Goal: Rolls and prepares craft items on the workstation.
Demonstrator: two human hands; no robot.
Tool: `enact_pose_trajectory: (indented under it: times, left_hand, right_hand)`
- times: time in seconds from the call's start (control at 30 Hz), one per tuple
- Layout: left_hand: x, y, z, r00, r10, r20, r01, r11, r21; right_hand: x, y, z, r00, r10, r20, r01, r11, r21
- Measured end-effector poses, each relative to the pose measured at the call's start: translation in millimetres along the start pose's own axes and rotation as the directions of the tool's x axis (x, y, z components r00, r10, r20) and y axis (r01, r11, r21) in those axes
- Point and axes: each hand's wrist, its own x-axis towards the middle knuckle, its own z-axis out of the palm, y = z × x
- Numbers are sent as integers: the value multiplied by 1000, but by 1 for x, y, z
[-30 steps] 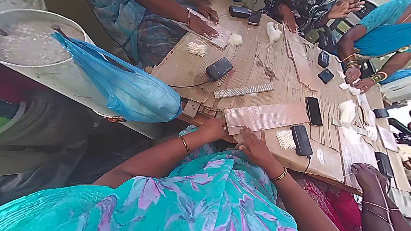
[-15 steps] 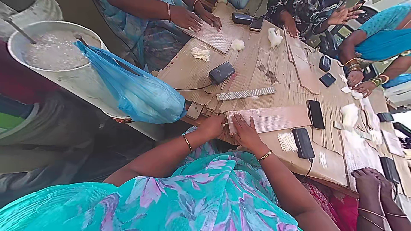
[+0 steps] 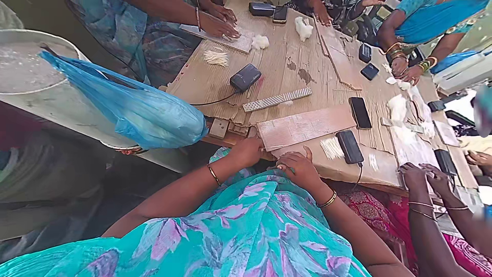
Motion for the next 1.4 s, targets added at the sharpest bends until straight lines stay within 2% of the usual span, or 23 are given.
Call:
enact_pose_trajectory:
  times: [0.07,0.13,0.23,0.37,0.63,0.73,0.8,0.9,1.0,1.07,1.23,1.4]
  left_hand:
    - [-7,7,0,1000,16,-26,-16,1000,-8]
    - [-15,15,2,998,31,-50,-32,999,-16]
    - [-21,20,5,996,68,-64,-70,997,-27]
    - [-28,21,12,984,140,-107,-143,990,-20]
    - [-33,29,18,985,159,-63,-160,987,-8]
    - [-34,30,19,980,184,-76,-184,983,18]
    - [-33,28,19,977,182,-110,-180,983,30]
    - [-29,19,19,967,190,-171,-188,982,28]
    - [-26,15,20,964,189,-186,-188,982,19]
    - [-26,16,20,973,166,-161,-167,986,7]
    - [-26,17,19,988,120,-100,-121,993,-7]
    - [-25,11,19,982,142,-128,-144,990,-3]
  right_hand:
    - [0,0,-2,988,-2,-155,-1,1000,-21]
    - [2,1,-4,969,1,-247,-20,997,-77]
    - [5,1,-6,964,4,-267,-39,991,-129]
    - [2,-1,-4,968,-3,-250,-26,994,-111]
    - [-30,0,-7,934,10,-357,-47,995,-94]
    - [-46,10,-12,919,53,-391,-92,992,-81]
    - [-54,20,-18,898,133,-420,-173,983,-58]
    - [-58,40,-28,813,347,-468,-397,918,-8]
    - [-52,63,-37,677,541,-499,-629,778,-9]
    - [-46,78,-38,617,623,-481,-721,692,-29]
    - [-34,94,-31,547,730,-409,-819,567,-83]
    - [-36,88,-44,442,795,-415,-869,495,24]
